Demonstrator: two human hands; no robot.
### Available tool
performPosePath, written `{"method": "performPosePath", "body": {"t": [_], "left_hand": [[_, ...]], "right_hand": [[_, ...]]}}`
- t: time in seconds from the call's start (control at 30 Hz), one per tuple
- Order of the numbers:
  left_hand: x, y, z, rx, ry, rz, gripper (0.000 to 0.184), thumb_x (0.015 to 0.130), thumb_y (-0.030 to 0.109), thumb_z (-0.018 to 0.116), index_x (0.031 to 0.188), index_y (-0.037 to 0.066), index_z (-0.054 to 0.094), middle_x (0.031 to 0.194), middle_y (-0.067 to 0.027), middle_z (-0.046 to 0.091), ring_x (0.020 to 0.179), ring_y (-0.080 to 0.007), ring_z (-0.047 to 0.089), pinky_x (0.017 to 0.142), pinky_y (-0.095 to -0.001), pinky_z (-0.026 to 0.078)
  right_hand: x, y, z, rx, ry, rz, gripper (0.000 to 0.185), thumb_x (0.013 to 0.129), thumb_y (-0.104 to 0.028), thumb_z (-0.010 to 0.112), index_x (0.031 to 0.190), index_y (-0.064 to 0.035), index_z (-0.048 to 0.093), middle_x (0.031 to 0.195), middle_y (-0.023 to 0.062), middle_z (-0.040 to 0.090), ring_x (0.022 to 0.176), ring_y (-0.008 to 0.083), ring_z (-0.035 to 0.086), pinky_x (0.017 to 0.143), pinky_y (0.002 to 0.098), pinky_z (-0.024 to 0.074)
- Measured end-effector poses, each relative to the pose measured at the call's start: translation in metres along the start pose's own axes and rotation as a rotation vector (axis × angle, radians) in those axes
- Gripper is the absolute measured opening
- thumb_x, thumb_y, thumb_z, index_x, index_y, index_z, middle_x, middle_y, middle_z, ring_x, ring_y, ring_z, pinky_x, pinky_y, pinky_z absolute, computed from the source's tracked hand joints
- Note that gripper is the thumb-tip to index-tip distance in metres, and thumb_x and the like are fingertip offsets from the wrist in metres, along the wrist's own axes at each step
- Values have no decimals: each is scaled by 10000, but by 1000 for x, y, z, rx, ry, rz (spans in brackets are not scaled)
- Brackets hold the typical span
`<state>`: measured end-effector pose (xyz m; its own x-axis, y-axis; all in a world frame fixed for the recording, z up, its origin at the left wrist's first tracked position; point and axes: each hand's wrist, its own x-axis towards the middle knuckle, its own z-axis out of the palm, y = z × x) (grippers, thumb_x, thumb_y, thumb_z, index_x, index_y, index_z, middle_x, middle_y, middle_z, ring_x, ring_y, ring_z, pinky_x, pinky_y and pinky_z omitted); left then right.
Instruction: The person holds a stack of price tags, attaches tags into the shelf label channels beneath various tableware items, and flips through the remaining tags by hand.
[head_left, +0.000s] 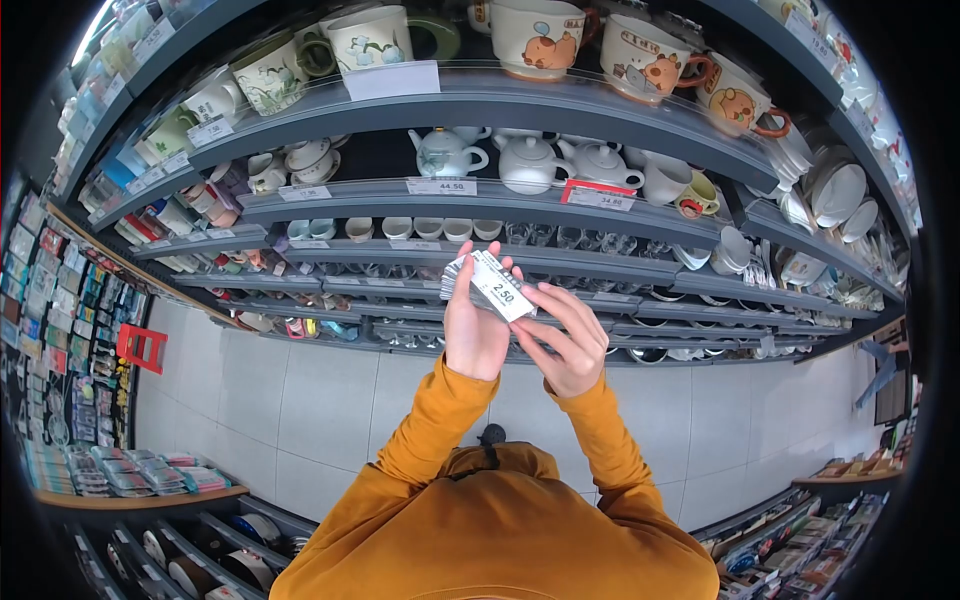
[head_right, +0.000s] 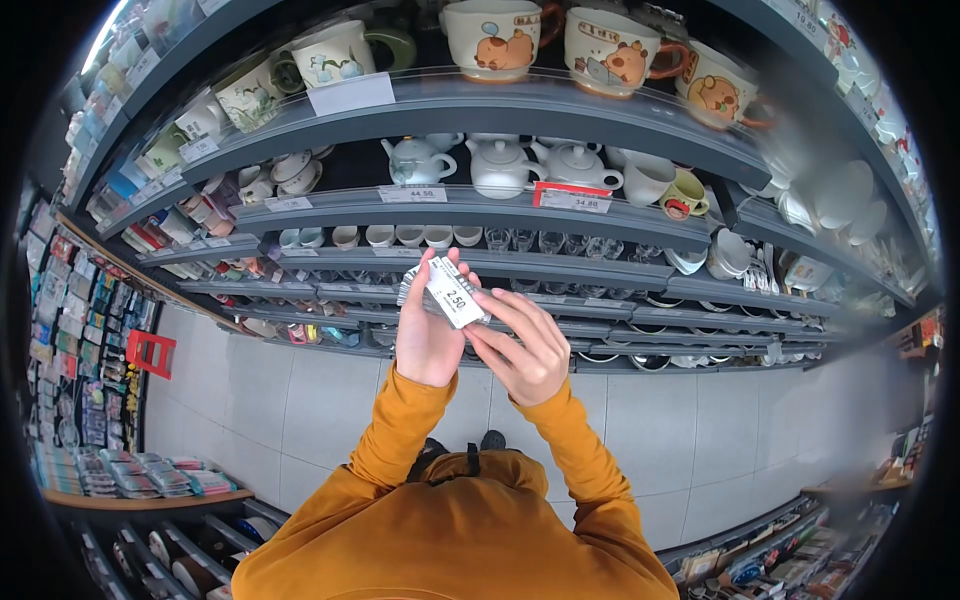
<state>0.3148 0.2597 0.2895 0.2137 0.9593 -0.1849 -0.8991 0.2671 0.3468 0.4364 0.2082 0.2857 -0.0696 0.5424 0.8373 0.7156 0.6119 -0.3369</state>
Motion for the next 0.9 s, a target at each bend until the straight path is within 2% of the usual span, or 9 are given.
{"method": "performPosePath", "body": {"t": [0.1,0.7,0.8,0.9], "left_hand": [[-1,1,2,25,5,-5,310,996,211,417,1294,136,382,1183,-74,529,990,-196,524,890,-359,474],[0,1,2,39,9,-5,347,999,221,405,1332,141,345,1216,-88,529,977,-191,544,884,-361,494],[3,-2,0,35,1,4,261,991,216,433,1245,159,423,1175,-77,555,950,-200,560,852,-348,508],[4,-4,-4,56,-18,5,296,990,211,436,1280,174,384,1189,-85,554,930,-190,569,808,-331,521]], "right_hand": [[-5,-1,1,-6,20,49,229,629,-49,788,847,-72,720,1085,73,661,1015,271,623,822,356,517],[-10,5,0,37,27,-31,278,604,-42,772,873,-103,732,1070,65,658,1001,263,617,800,340,531],[-11,3,3,-22,37,-78,286,603,-53,769,877,-126,732,1074,56,654,1003,254,615,798,333,534],[-13,3,4,-81,51,-130,297,607,-70,766,890,-153,729,1088,49,648,1008,251,612,801,331,538]]}}
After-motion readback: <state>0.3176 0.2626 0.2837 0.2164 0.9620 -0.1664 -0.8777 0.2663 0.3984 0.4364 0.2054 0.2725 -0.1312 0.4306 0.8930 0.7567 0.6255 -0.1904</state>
